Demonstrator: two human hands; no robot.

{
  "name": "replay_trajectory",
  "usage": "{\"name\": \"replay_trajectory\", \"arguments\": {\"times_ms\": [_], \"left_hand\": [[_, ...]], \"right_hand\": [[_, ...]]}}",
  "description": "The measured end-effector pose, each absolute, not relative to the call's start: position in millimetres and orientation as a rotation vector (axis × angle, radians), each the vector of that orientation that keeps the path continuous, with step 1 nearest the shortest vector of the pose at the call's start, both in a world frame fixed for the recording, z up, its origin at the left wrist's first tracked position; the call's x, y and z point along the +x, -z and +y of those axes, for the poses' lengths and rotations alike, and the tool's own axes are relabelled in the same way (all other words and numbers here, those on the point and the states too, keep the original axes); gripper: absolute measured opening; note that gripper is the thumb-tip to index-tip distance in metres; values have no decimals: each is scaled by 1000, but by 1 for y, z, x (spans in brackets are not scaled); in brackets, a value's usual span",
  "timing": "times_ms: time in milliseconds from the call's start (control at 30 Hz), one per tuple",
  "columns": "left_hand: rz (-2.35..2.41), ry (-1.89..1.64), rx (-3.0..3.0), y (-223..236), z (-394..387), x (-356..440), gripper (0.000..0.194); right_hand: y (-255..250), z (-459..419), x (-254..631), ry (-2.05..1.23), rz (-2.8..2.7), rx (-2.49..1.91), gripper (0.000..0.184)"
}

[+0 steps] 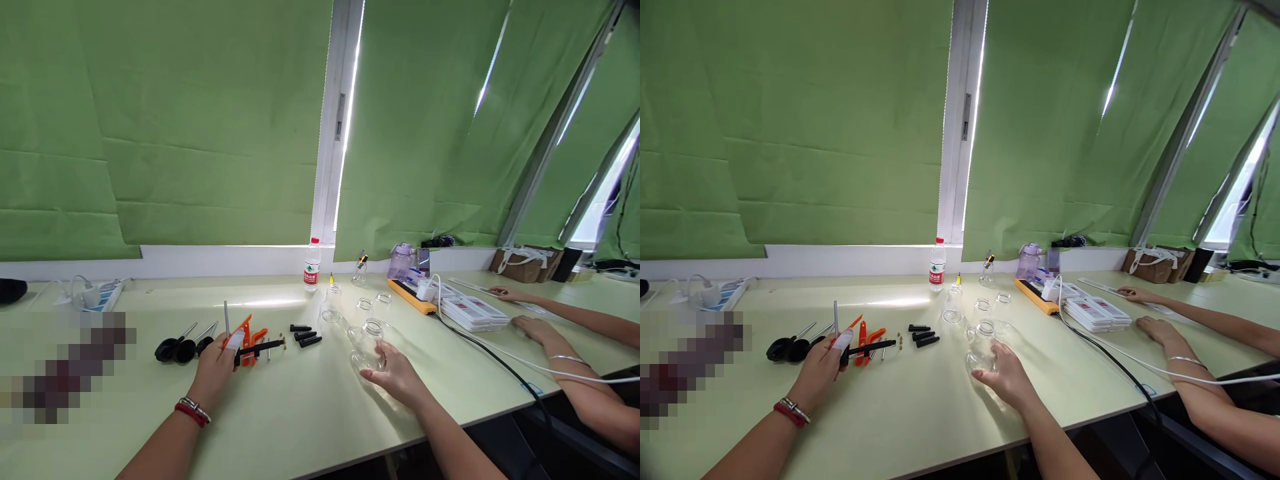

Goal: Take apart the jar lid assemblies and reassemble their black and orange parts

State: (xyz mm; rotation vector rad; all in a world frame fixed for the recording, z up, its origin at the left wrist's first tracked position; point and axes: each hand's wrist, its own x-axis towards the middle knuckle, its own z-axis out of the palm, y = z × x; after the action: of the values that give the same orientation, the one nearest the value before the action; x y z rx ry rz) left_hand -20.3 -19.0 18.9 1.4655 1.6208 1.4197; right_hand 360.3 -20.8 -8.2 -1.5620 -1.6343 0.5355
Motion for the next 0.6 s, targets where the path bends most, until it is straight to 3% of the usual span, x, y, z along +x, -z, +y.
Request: {"name": "replay_trajectory", "arguments": {"times_ms": [133, 300, 433, 600], "left_hand": [[1628, -1401, 1494, -17, -18, -19, 33], [1635, -1385, 1509, -24, -23, -14, 37], [1601, -1353, 1482, -32, -29, -10, 37], [1511, -1281, 1461, -30, -30, -6, 36]], "right_hand": [[-3, -5, 342, -469, -1616, -1606, 61], [-5, 6, 334, -337, -1626, -1797, 44], [-6, -5, 331, -35, -1650, -1913, 47], [-15, -32, 286, 323, -1933, -1486, 24]]}}
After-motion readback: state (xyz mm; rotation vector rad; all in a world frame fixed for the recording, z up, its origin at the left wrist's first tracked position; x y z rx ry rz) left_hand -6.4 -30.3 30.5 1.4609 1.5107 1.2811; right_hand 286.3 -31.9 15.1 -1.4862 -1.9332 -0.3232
